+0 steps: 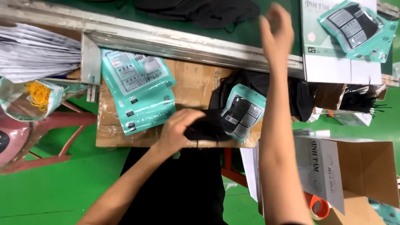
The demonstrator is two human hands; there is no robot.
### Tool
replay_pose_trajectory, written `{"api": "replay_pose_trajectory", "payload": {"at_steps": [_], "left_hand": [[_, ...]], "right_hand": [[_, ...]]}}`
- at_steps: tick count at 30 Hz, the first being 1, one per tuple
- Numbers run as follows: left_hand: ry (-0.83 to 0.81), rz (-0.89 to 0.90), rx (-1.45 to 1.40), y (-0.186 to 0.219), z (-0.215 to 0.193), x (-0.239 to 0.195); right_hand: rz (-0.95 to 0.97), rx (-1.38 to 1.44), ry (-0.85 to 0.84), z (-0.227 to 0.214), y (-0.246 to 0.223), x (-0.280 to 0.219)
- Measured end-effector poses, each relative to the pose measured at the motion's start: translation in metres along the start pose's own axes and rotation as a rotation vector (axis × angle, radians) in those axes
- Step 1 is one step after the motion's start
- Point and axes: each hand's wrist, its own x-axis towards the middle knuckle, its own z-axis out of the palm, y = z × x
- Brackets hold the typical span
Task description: The person packs black face masks into teal resealable plastic pouches, pressing each mask inside and sealing the pouch. They place finished pouches into cardboard boxes, fold box flaps, and use a tape dispenser to tape a white product box closed.
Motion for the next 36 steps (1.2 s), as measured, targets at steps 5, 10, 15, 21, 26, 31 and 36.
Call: {"api": "replay_pose_trajectory", "payload": {"at_steps": [5,10,15,21,26,31,36], "left_hand": [[-0.217,0.306,0.112,0.039,-0.015,0.019],[-0.099,0.349,0.212,0.068,-0.03,0.03],[-0.013,0.431,0.339,0.059,-0.013,0.032],[0.092,0.095,0.209,0.035,-0.02,0.004],[0.143,0.006,0.15,0.028,-0.028,-0.014],[-0.046,-0.129,-0.112,0.017,-0.032,-0.008],[-0.166,-0.091,-0.18,0.002,-0.032,-0.001]], "right_hand": [[-0.263,-0.82,0.117,0.01,0.135,0.087],[-0.081,-0.468,0.393,-0.052,0.009,0.0],[-0.1,-0.287,-0.201,-0.016,-0.138,-0.105],[0.298,-0.013,-0.417,0.048,-0.115,0.011],[-0.04,0.291,-0.55,0.022,-0.111,-0.035],[0.029,0.309,-0.812,0.011,-0.119,-0.159],[0.282,0.613,-0.748,0.025,-0.07,-0.205]]}}
